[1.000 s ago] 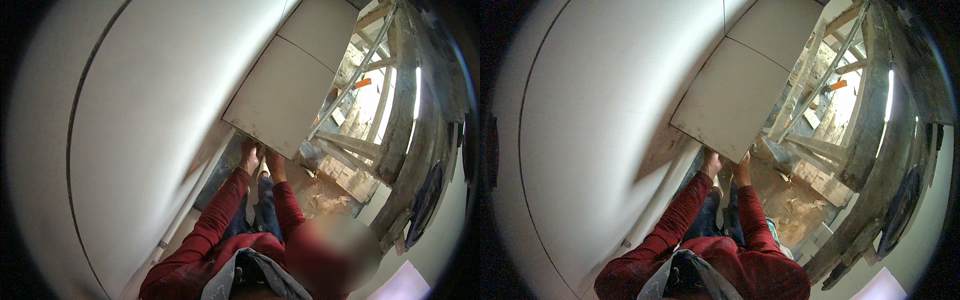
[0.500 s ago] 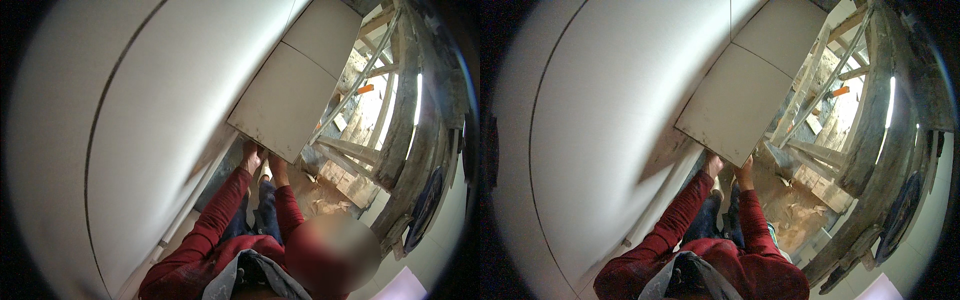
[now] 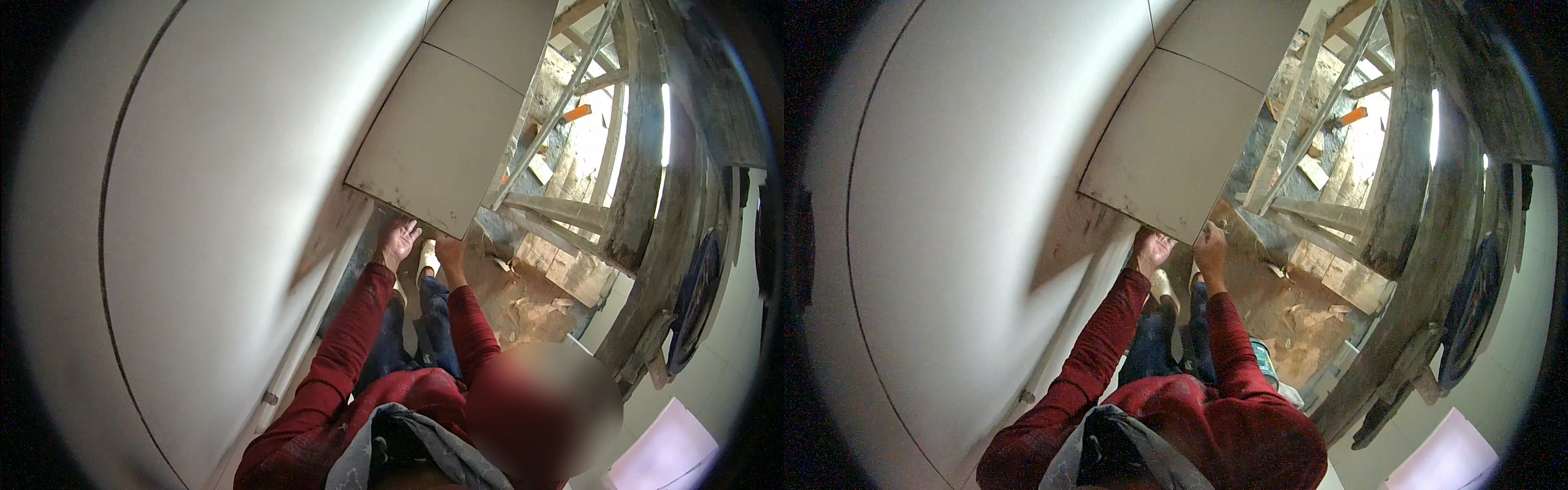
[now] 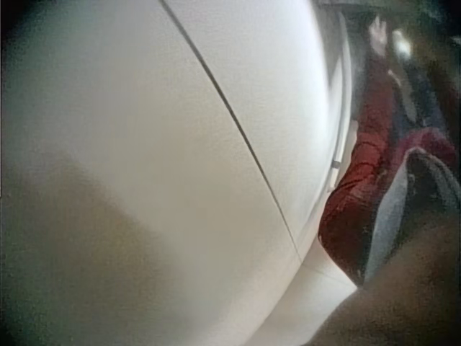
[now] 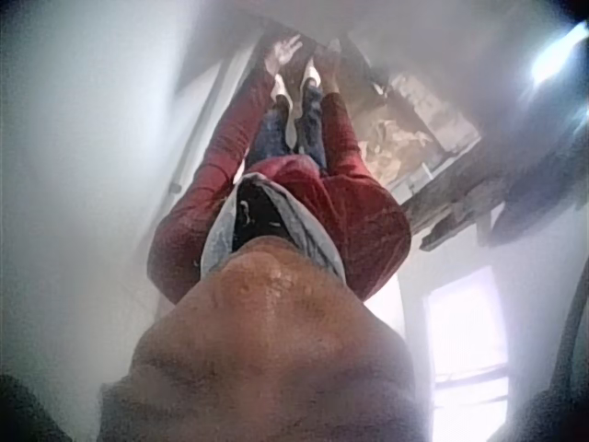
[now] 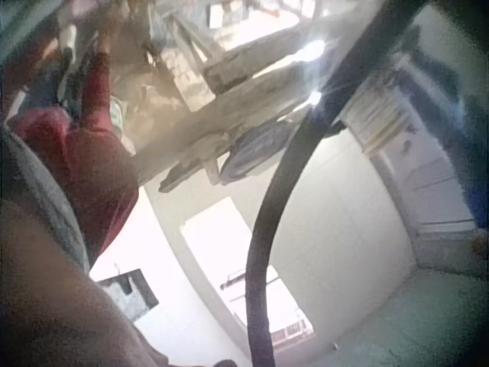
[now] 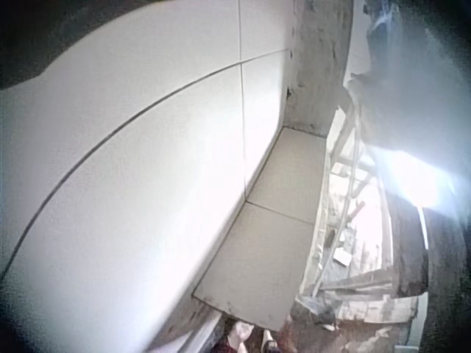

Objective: The person installs white wall tiles by hand, repeatedly pressing them into place and adjusting their alignment. They use small plastic spacers to maintain consistent gaps between tiles and occasionally remove and reposition tiles to fit the wall surface.

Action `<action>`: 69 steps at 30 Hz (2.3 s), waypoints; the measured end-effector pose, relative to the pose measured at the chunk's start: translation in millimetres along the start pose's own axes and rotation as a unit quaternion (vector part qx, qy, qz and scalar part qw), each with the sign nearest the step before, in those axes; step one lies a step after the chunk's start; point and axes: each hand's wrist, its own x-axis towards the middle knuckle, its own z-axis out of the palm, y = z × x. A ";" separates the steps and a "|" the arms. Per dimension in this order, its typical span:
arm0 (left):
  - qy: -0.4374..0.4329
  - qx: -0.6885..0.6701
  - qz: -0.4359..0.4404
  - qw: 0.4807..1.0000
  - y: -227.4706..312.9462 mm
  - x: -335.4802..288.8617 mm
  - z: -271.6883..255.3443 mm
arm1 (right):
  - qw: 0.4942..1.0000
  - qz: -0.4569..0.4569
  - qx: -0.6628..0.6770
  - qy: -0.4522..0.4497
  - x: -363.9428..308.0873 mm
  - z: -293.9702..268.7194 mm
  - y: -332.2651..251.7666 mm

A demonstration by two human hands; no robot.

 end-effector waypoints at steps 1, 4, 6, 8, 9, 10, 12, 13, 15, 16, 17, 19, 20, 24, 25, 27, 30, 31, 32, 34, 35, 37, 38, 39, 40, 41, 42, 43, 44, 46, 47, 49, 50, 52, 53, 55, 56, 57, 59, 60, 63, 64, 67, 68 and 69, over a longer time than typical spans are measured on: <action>0.002 0.002 -0.002 1.000 -2.0 0.5 -2.9 | 1.000 0.003 -0.021 -0.003 0.1 0.6 -1.3; 0.013 -0.016 -0.025 0.999 -1.4 -6.6 17.6 | 0.999 0.041 -0.028 0.007 -2.2 7.7 17.3; -0.002 -0.016 -0.007 1.000 0.6 -9.1 14.1 | 0.995 0.085 0.058 0.006 -2.5 3.4 -10.5; -0.013 -0.001 0.001 1.000 0.5 -8.4 14.7 | 0.996 0.072 0.052 0.013 -1.3 3.5 -19.5; -0.006 0.010 -0.004 1.000 0.9 -7.3 17.0 | 0.996 0.067 0.049 0.020 -1.0 4.3 -19.2; -0.009 0.016 -0.008 1.000 2.7 -6.8 18.1 | 0.995 0.061 0.075 0.019 -0.5 4.9 -18.5; -0.032 0.026 -0.018 0.999 5.0 -1.4 15.7 | 0.990 0.053 0.130 0.028 1.0 9.0 -15.6; -0.048 0.041 -0.014 0.998 5.8 0.9 10.1 | 0.988 0.053 0.139 0.032 1.7 10.8 -19.4; -0.078 0.082 0.011 0.994 8.7 4.0 -0.7 | 0.986 0.052 0.156 0.035 3.0 9.0 -37.0; -0.087 0.088 0.011 0.992 12.1 5.4 -3.6 | 0.997 0.004 0.069 0.034 4.2 7.3 -40.6; -0.101 0.096 0.008 0.990 13.7 7.1 -1.5 | 0.995 0.010 0.088 0.053 4.7 7.6 -39.2; -0.093 0.074 -0.013 0.993 21.5 4.9 12.5 | 0.988 0.017 0.128 0.089 5.7 14.9 -35.2; -0.078 0.064 -0.015 0.995 26.4 1.0 22.8 | 0.989 0.006 0.114 0.095 4.7 16.7 -33.4; -0.087 0.049 0.008 0.995 50.3 -24.8 57.2 | 0.987 -0.007 0.132 0.094 -6.1 -0.1 -57.0; -0.095 0.051 0.016 0.994 55.2 -35.8 73.5 | 0.987 -0.017 0.128 0.091 -9.7 -8.4 -62.9; -0.120 0.079 0.001 0.990 67.3 -47.5 86.6 | 0.988 -0.047 0.124 0.084 -12.7 -22.1 -77.4; -0.204 -0.057 -0.121 0.970 83.2 -36.6 77.5 | 0.986 -0.094 0.102 0.097 -10.3 -34.8 -96.4; -0.247 -0.085 -0.161 0.952 86.9 -34.5 71.2 | 0.985 -0.104 0.100 0.098 -8.7 -35.0 -99.9; -0.160 -0.037 -0.108 0.981 78.4 -41.5 79.7 | 0.987 -0.077 0.095 0.102 -7.6 -25.6 -90.5; -0.150 -0.032 -0.107 0.982 79.5 -47.4 81.2 | 0.983 -0.085 0.100 0.128 -6.4 -29.0 -98.3; -0.148 -0.032 -0.104 0.983 78.8 -46.2 79.6 | 0.980 -0.093 0.101 0.141 -4.9 -31.9 -100.4; -0.123 0.027 -0.092 0.988 82.9 -44.7 75.2 | 0.981 -0.080 0.112 0.140 -4.9 -29.2 -100.5; -0.113 0.050 -0.095 0.988 84.4 -52.7 84.4 | 0.981 -0.075 0.116 0.138 -5.5 -28.7 -100.0; -0.104 0.073 -0.098 0.987 85.4 -58.5 90.8 | 0.981 -0.069 0.121 0.137 -6.1 -27.9 -99.7; -0.087 0.059 -0.111 0.988 88.2 -54.1 82.8 | 0.979 -0.067 0.131 0.142 -6.8 -27.0 -99.6; -0.077 0.072 -0.109 0.988 89.1 -57.7 88.1 | 0.977 -0.065 0.140 0.148 -7.0 -26.2 -100.5; -0.068 0.085 -0.107 0.988 90.3 -61.6 93.3 | 0.975 -0.064 0.150 0.154 -7.1 -25.7 -101.1; -0.058 0.098 -0.105 0.988 90.9 -65.0 98.9 | 0.975 -0.055 0.154 0.152 -7.1 -25.5 -101.2; -0.062 0.093 -0.105 0.988 93.0 -64.4 97.5 | 0.975 -0.049 0.158 0.148 -6.8 -25.3 -102.4; -0.069 0.083 -0.103 0.989 97.6 -62.6 94.8 | 0.974 -0.041 0.164 0.149 -6.0 -24.3 -105.4; -0.068 0.081 -0.104 0.989 96.4 -63.6 98.6 | 0.974 -0.040 0.164 0.154 -5.0 -23.1 -104.6; -0.067 0.077 -0.104 0.989 94.3 -66.2 105.5 | 0.973 -0.030 0.168 0.155 -3.3 -20.7 -103.1; -0.069 0.079 -0.103 0.989 94.1 -66.0 107.1 | 0.973 -0.023 0.171 0.151 -2.2 -20.1 -102.3; -0.074 0.085 -0.102 0.988 94.0 -65.9 110.3 | 0.972 -0.012 0.179 0.152 -1.0 -18.8 -101.2; -0.068 0.090 -0.103 0.988 93.9 -66.7 113.8 | 0.970 -0.009 0.184 0.157 -0.4 -18.6 -101.7; -0.056 0.101 -0.105 0.988 92.7 -67.8 121.4 | 0.971 0.001 0.183 0.151 0.7 -19.6 -100.5; -0.049 0.093 -0.101 0.989 92.6 -65.6 118.6 | 0.974 0.007 0.179 0.139 1.5 -21.3 -100.7; -0.042 0.086 -0.098 0.991 91.8 -63.2 116.0 | 0.976 0.015 0.174 0.127 2.2 -23.3 -100.4; -0.047 0.087 -0.103 0.990 93.7 -58.8 105.2 | 0.981 -0.023 0.157 0.109 2.4 -31.4 -98.3; -0.059 0.095 -0.111 0.988 97.1 -55.4 97.6 | 0.983 -0.045 0.148 0.098 2.3 -37.6 -99.5; -0.101 0.082 -0.096 0.987 93.9 -56.7 95.1 | 0.980 -0.129 0.130 0.083 -2.3 -60.2 -106.8; -0.115 0.071 -0.083 0.987 90.6 -59.8 97.3 | 0.975 -0.144 0.136 0.098 -2.0 -66.5 -112.3; -0.031 0.117 -0.093 0.988 77.9 -69.3 120.2 | 0.966 -0.168 0.144 0.135 1.5 -78.3 -115.3; -0.015 0.108 -0.094 0.990 76.7 -70.1 123.4 | 0.966 -0.167 0.142 0.134 2.4 -76.9 -114.1; 0.002 0.098 -0.095 0.991 75.7 -70.3 126.9 | 0.967 -0.167 0.141 0.132 3.2 -75.3 -113.3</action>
